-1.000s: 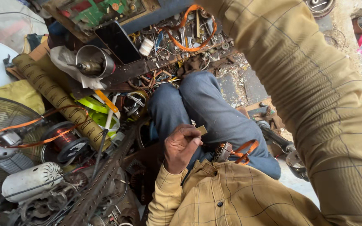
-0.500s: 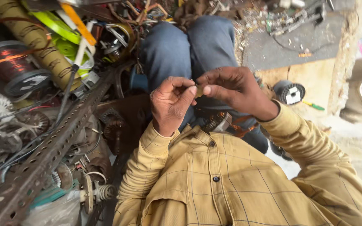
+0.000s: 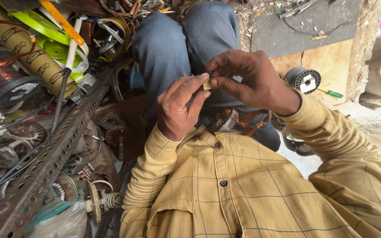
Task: The person is repairing a motor component by winding copper wire around a stator. They use a screwdriver to adjust the wire and a pair of scissors to cut it.
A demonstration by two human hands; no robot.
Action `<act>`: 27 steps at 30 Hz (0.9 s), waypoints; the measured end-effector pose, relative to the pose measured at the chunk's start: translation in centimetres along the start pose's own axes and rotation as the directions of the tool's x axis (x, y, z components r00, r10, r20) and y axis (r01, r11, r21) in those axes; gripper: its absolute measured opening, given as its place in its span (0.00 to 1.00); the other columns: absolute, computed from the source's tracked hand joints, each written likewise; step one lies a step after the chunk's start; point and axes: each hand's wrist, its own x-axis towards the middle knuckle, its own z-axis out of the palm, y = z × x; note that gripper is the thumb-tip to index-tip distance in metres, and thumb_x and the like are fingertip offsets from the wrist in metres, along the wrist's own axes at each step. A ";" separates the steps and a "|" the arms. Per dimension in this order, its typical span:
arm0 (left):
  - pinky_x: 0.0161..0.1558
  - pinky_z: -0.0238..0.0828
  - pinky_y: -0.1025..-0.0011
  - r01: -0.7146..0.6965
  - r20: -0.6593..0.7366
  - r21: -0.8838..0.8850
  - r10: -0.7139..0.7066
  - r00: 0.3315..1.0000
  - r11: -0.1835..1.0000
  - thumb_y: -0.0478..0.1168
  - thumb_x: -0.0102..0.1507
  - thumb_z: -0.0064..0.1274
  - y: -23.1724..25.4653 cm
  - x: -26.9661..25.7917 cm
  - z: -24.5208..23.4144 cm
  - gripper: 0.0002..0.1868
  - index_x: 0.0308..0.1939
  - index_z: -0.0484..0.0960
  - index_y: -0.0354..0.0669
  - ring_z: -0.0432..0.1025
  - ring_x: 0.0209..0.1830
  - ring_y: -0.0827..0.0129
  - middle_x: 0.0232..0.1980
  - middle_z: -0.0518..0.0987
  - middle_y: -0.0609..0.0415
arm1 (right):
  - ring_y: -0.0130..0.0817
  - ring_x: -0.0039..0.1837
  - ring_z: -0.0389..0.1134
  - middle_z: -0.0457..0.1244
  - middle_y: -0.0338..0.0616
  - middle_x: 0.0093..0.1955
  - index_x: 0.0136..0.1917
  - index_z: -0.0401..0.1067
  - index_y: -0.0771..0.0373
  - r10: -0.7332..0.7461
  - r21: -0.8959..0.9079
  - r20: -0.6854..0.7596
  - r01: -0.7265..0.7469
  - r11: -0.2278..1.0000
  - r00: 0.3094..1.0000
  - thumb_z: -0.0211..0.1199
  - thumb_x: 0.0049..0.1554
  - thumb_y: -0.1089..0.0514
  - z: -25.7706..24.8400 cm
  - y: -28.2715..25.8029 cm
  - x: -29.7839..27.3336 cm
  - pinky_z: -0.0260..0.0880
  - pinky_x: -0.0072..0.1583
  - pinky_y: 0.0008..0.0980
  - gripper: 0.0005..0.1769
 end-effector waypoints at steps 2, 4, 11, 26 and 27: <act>0.53 0.82 0.68 0.013 -0.021 0.027 -0.012 1.000 1.000 0.32 0.67 0.63 -0.2 0.0 0.4 0.14 0.56 0.81 0.39 0.82 0.51 0.59 0.51 0.83 0.48 | 0.27 0.56 0.74 0.72 0.45 0.52 0.62 0.72 0.70 0.019 -0.012 0.029 -0.019 1.000 0.999 0.67 0.63 0.65 -0.1 -0.6 0.1 0.77 0.59 0.27 0.15; 0.52 0.83 0.68 0.021 -0.044 0.044 -0.019 0.999 0.999 0.32 0.66 0.64 -0.5 0.0 0.5 0.13 0.54 0.81 0.40 0.82 0.51 0.59 0.50 0.84 0.49 | 0.31 0.54 0.74 0.70 0.49 0.54 0.63 0.72 0.70 -0.205 -0.231 0.050 0.211 0.950 0.977 0.72 0.57 0.62 -0.5 -1.3 0.1 0.77 0.56 0.28 0.22; 0.52 0.84 0.69 0.013 -0.054 0.027 -0.012 0.998 1.000 0.32 0.67 0.64 -0.7 -0.4 0.7 0.10 0.51 0.82 0.40 0.83 0.49 0.61 0.48 0.85 0.50 | 0.35 0.55 0.76 0.68 0.47 0.55 0.62 0.75 0.66 -0.447 -0.544 0.078 0.414 0.730 0.891 0.73 0.61 0.66 -0.1 -1.0 -1.5 0.80 0.54 0.29 0.17; 0.52 0.84 0.70 -0.098 -0.022 0.028 0.099 0.995 0.995 0.33 0.67 0.65 0.4 0.2 0.6 0.11 0.52 0.82 0.41 0.81 0.53 0.64 0.51 0.82 0.52 | 0.37 0.54 0.75 0.70 0.50 0.53 0.58 0.76 0.66 -0.393 -0.439 0.014 0.359 0.823 0.919 0.74 0.58 0.64 0.4 -1.4 -1.9 0.77 0.53 0.31 0.15; 0.52 0.84 0.71 -0.109 -0.011 0.030 0.109 0.994 0.994 0.33 0.67 0.65 0.4 0.2 0.7 0.12 0.54 0.82 0.42 0.81 0.54 0.63 0.52 0.82 0.52 | 0.37 0.54 0.75 0.70 0.49 0.53 0.56 0.76 0.66 -0.395 -0.442 0.005 0.357 0.823 0.919 0.74 0.58 0.65 0.2 -1.5 -1.9 0.77 0.54 0.31 0.14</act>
